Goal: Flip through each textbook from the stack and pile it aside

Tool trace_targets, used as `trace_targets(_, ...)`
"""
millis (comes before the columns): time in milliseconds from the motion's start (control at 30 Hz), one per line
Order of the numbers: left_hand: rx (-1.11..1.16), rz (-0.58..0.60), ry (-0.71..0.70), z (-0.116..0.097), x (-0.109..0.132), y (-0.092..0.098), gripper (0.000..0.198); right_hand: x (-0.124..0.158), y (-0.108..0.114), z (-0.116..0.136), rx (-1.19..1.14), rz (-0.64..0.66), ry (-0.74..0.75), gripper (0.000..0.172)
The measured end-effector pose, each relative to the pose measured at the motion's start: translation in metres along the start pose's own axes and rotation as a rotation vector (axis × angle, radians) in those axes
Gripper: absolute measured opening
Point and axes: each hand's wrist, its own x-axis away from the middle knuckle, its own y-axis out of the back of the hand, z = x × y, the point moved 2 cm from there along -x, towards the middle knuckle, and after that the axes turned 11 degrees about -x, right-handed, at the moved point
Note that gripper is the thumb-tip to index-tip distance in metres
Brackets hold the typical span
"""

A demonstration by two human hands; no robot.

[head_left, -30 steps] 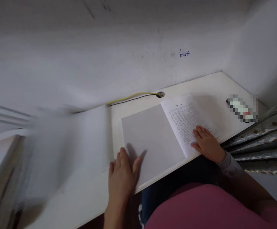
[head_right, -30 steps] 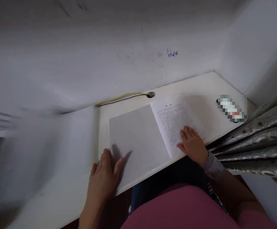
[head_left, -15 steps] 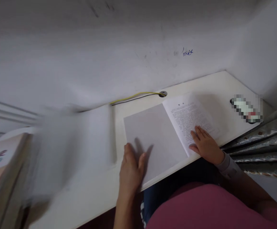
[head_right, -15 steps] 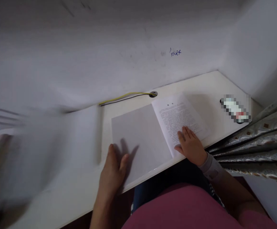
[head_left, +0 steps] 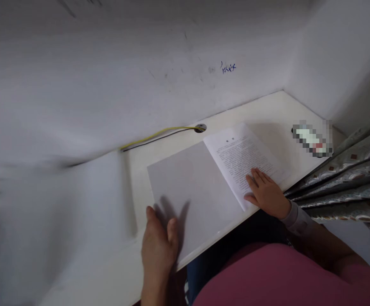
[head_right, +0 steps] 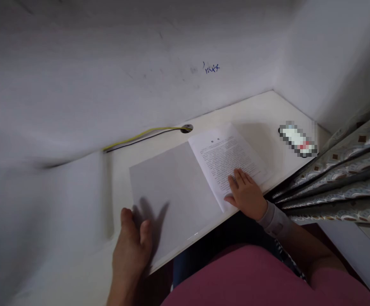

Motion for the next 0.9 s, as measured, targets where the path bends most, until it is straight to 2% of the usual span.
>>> trace_targets(900, -0.068, -0.047, -0.043, 0.0, -0.0013, -0.0043, 0.082, 0.0029, -0.0012, -0.0062, 0.037, -0.039, -0.014, 0.062)
